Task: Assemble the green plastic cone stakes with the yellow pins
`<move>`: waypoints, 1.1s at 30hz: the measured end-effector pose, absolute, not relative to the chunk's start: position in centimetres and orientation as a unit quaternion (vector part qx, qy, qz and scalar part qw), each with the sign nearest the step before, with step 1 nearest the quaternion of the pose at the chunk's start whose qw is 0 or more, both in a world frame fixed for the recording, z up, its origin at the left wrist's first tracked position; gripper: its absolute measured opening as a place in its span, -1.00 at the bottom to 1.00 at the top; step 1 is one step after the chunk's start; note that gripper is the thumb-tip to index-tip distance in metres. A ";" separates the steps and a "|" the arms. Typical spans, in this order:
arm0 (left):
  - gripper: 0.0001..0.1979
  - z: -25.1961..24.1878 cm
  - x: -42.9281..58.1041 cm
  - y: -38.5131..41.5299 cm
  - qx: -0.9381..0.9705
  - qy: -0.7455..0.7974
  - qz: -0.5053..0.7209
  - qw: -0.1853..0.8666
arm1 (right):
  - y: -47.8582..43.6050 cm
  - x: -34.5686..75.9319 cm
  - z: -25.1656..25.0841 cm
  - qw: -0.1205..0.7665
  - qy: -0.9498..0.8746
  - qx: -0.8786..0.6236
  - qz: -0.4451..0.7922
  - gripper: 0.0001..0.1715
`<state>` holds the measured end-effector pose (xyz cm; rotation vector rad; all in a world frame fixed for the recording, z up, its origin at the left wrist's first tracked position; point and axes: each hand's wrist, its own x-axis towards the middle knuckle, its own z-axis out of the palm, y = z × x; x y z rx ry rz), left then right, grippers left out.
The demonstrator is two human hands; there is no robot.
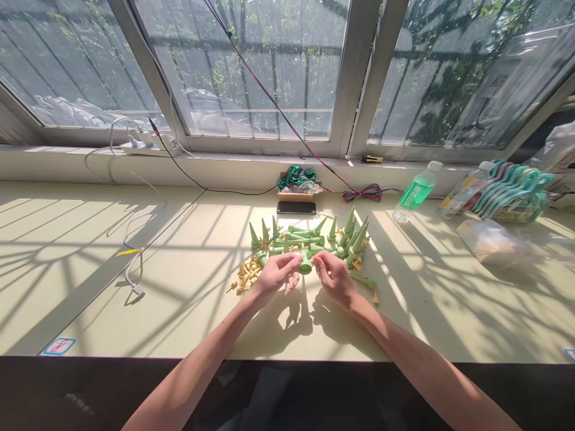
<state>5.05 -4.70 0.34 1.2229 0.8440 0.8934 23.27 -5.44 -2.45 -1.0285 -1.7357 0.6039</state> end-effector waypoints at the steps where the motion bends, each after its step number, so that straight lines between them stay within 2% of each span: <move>1: -0.61 0.4 5.0 -4.7 0.540 0.371 0.394 0.645 | -5.4 23.3 -2.4 0.495 -0.715 -0.425 0.251 -0.63; 7: -0.65 0.5 5.2 -5.0 0.581 0.368 0.421 0.591 | -5.6 23.2 -2.2 0.503 -0.702 -0.426 0.271 -0.60; 14: -0.57 -0.1 5.1 -5.1 0.642 0.376 0.441 0.503 | -5.5 23.2 -2.2 0.496 -0.687 -0.442 0.294 -0.55; 21: -0.75 0.0 5.1 -5.5 0.764 0.343 0.448 0.314 | -5.2 23.1 -2.7 0.504 -0.668 -0.454 0.306 -0.48; 24: -0.77 0.1 5.1 -5.6 0.783 0.344 0.445 0.265 | -5.2 23.0 -2.7 0.511 -0.664 -0.446 0.315 -0.47; 28: -0.75 0.3 5.3 -5.7 0.745 0.375 0.461 0.303 | -5.3 23.1 -2.5 0.520 -0.655 -0.447 0.317 -0.50; 33: -0.66 0.7 5.5 -5.4 0.647 0.431 0.467 0.421 | -5.5 23.3 -2.1 0.524 -0.658 -0.464 0.278 -0.56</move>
